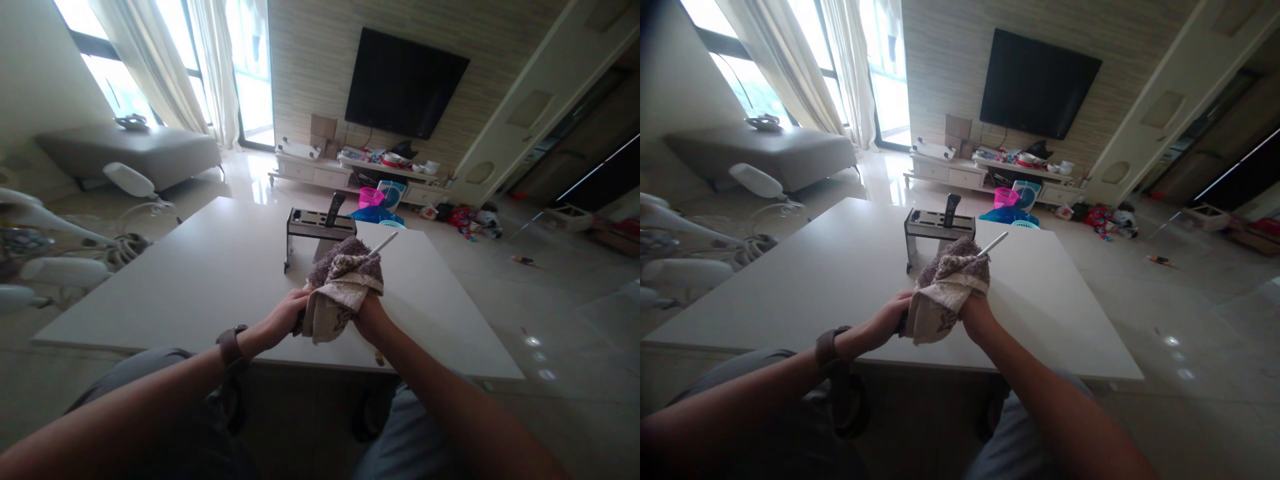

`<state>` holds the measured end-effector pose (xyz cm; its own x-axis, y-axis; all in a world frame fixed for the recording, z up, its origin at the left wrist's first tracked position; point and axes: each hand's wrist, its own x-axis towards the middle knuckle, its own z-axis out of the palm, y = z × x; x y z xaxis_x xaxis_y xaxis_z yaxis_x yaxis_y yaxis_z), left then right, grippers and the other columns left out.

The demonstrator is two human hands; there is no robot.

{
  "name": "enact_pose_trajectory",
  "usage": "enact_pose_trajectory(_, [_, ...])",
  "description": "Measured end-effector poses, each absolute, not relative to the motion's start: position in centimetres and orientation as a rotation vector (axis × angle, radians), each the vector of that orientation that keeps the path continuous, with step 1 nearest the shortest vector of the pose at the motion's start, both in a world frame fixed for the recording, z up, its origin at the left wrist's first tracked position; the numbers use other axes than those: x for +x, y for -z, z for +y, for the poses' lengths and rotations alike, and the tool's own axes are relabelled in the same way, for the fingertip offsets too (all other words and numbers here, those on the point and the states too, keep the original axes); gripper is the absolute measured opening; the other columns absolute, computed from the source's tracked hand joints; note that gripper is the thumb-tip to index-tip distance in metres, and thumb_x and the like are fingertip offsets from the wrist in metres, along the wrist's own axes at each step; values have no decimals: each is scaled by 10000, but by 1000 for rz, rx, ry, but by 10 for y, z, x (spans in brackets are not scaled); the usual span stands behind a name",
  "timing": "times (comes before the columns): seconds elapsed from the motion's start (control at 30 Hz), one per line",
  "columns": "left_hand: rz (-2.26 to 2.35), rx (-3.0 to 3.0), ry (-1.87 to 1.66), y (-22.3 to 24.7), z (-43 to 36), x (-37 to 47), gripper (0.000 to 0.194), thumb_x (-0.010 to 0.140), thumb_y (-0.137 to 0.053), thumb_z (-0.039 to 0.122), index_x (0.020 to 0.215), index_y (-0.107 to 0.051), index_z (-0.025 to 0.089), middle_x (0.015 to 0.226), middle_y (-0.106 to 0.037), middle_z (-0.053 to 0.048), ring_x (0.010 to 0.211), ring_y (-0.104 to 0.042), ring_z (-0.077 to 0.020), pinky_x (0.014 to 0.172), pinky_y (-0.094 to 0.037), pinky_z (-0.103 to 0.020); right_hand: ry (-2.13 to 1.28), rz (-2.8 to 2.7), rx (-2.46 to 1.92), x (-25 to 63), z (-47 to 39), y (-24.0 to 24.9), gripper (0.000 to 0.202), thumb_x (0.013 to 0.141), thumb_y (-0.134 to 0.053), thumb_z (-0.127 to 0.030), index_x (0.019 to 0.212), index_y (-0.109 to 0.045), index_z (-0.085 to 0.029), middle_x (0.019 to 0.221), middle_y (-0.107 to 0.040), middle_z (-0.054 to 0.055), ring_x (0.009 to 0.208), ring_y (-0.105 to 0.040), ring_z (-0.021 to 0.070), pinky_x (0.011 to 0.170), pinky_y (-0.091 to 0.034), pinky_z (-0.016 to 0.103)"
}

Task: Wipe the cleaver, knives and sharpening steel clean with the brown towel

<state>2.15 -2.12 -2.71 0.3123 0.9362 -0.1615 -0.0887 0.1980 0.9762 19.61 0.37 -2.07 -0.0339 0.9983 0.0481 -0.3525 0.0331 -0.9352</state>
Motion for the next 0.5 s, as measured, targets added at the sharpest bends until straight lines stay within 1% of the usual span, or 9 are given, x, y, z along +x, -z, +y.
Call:
enact_pose_trajectory(0.07, [969,1143,-898,29,-19,21,302,778,-631,452,714,-602,158,510,-476,46,363,-409,-79,322,-283,-190,-1401,-950,-887,196,4,21,394,740,-826,-460,1071,-704,-283,1122,-783,16,1040,-737,237,951,-611,398])
enact_pose_trajectory(0.17, [928,1155,-886,28,-16,21,330,799,-635,466,674,-556,171,486,-450,56,354,-383,-71,331,-252,-192,-1384,-913,-827,198,6,18,384,711,-845,-393,1035,-686,-263,1065,-784,10,1012,-735,234,996,-590,425])
enact_pose_trajectory(0.3, [843,1223,-829,22,-16,19,424,905,-570,523,676,-553,167,440,-455,47,350,-350,-64,370,-228,-203,-1310,-880,-749,212,20,7,325,735,-808,-394,1004,-682,-261,1022,-783,-14,1017,-729,221,1024,-570,416])
enact_pose_trajectory(0.4, [822,1262,-784,16,-18,17,413,944,-550,512,786,-635,139,453,-460,56,371,-343,-61,393,-229,-204,-1235,-898,-710,231,36,-5,264,750,-797,-384,968,-700,-271,990,-788,-24,1003,-733,210,1046,-558,407])
enact_pose_trajectory(0.5, [873,1290,-736,13,-21,15,308,893,-667,449,924,-654,143,491,-462,83,409,-351,-63,409,-258,-194,-1188,-909,-678,252,51,-17,143,822,-733,-381,942,-715,-304,1023,-792,-28,1059,-733,215,1050,-563,421])
